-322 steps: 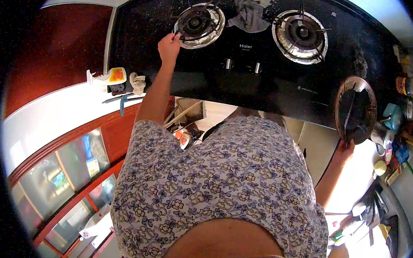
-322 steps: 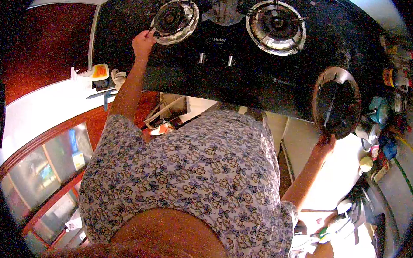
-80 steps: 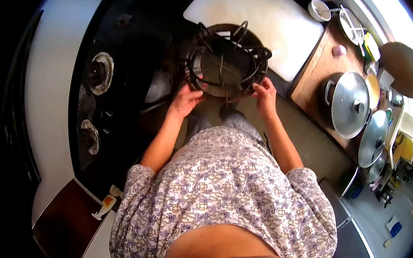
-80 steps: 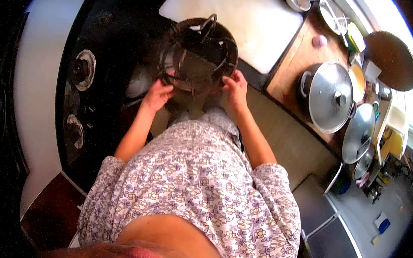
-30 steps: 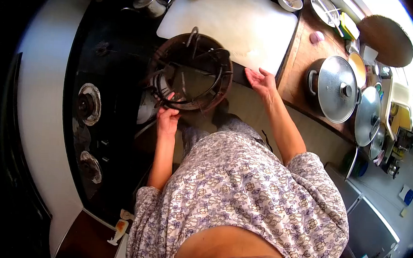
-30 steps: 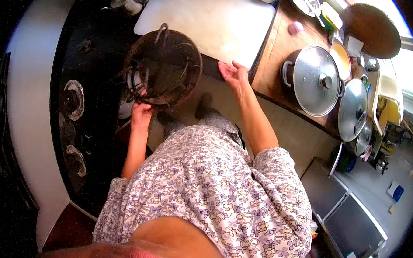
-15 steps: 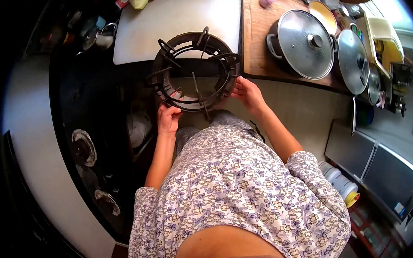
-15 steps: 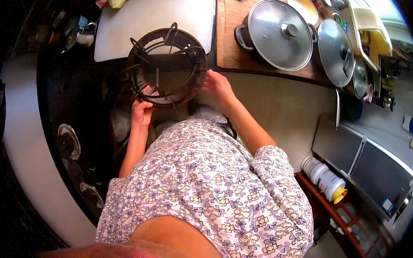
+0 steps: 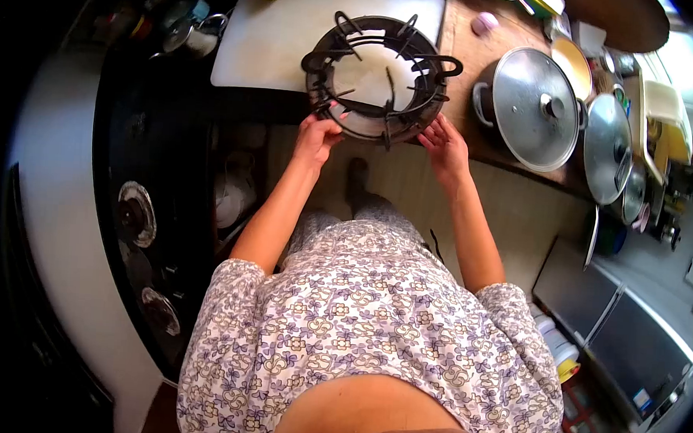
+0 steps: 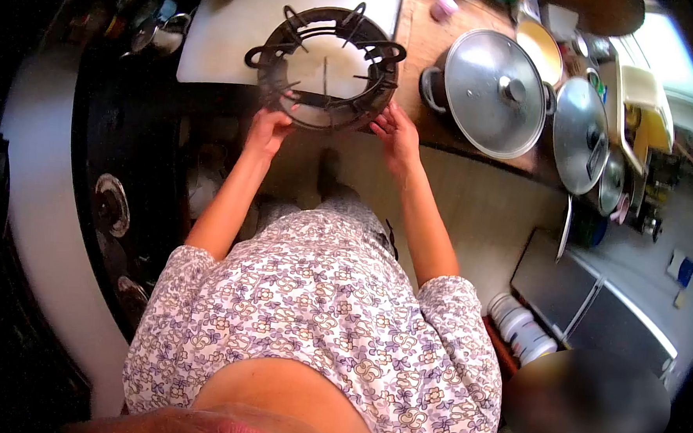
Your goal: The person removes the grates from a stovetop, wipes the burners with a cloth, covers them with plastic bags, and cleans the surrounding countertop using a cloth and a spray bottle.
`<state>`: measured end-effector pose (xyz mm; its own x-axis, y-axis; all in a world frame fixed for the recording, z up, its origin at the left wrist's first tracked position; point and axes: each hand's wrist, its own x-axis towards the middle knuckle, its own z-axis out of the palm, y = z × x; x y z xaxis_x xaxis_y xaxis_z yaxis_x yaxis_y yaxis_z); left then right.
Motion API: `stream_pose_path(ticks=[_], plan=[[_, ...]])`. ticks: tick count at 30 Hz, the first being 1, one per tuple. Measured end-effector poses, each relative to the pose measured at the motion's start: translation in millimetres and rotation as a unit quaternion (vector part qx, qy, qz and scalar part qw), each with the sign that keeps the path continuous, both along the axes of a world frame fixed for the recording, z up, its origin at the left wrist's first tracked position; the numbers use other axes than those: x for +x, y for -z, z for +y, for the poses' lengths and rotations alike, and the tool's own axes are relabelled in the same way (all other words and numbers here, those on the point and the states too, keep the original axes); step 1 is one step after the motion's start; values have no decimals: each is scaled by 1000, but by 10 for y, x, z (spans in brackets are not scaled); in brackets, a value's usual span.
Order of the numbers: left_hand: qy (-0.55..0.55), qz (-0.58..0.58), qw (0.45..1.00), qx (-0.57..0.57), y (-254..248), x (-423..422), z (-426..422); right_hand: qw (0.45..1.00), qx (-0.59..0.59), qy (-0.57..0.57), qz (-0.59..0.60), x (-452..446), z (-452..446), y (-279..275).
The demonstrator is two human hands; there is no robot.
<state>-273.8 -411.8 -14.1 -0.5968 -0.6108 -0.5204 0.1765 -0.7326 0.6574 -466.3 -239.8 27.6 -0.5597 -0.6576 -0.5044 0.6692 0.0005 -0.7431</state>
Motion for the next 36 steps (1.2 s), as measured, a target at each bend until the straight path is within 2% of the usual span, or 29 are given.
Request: stream_pose_path(ticks=[1, 2, 3, 6, 11, 13, 15, 20, 22, 23, 25, 29, 32, 34, 36], plan=[[3, -9, 1000, 3, 26, -69, -59, 1000, 2, -5, -6, -23, -39, 27], [-54, 24, 998, 3, 2, -195, -49, 1000, 5, -9, -12, -29, -56, 44], [-65, 23, 998, 14, -33, -248, -85, 1000, 7, -14, -15, 6, -74, 76], [-76, 34, 996, 19, 108, -487, -152, 999, 20, -36, -32, 12, 18, 190], [-110, 48, 992, 29, 7, -659, -145, 995, 51, -57, -57, 127, 135, 222], [-111, 33, 993, 28, 307, -749, -148, 995, 58, -63, -59, 83, 195, 313], [-127, 50, 990, 41, 217, -745, -79, 993, 61, -74, -65, 83, 207, 338], [-10, 93, 996, 6, 269, -619, -129, 989, 81, -106, -64, 242, 163, 317], [23, -33, 999, -21, 68, -489, -138, 985, 85, -134, -67, 391, 23, 261], [61, 2, 998, -21, 196, -451, -155, 980, 75, -169, -76, 438, -19, 328], [69, 7, 997, -28, 173, -262, -162, 971, 61, -215, -81, 418, -65, 444], [9, -10, 1000, -8, 340, 568, -43, 955, 90, -276, -67, 699, -331, 294], [-99, -50, 994, 16, 734, 1484, 212, 942, 80, -320, -62, 958, -616, 215], [-187, -137, 971, 58, 684, 2102, 460, 937, 98, -333, -42, 1107, -796, 175], [-224, -202, 951, 72, 1131, 2739, 806, 922, 100, -373, -20, 1258, -942, 150]])
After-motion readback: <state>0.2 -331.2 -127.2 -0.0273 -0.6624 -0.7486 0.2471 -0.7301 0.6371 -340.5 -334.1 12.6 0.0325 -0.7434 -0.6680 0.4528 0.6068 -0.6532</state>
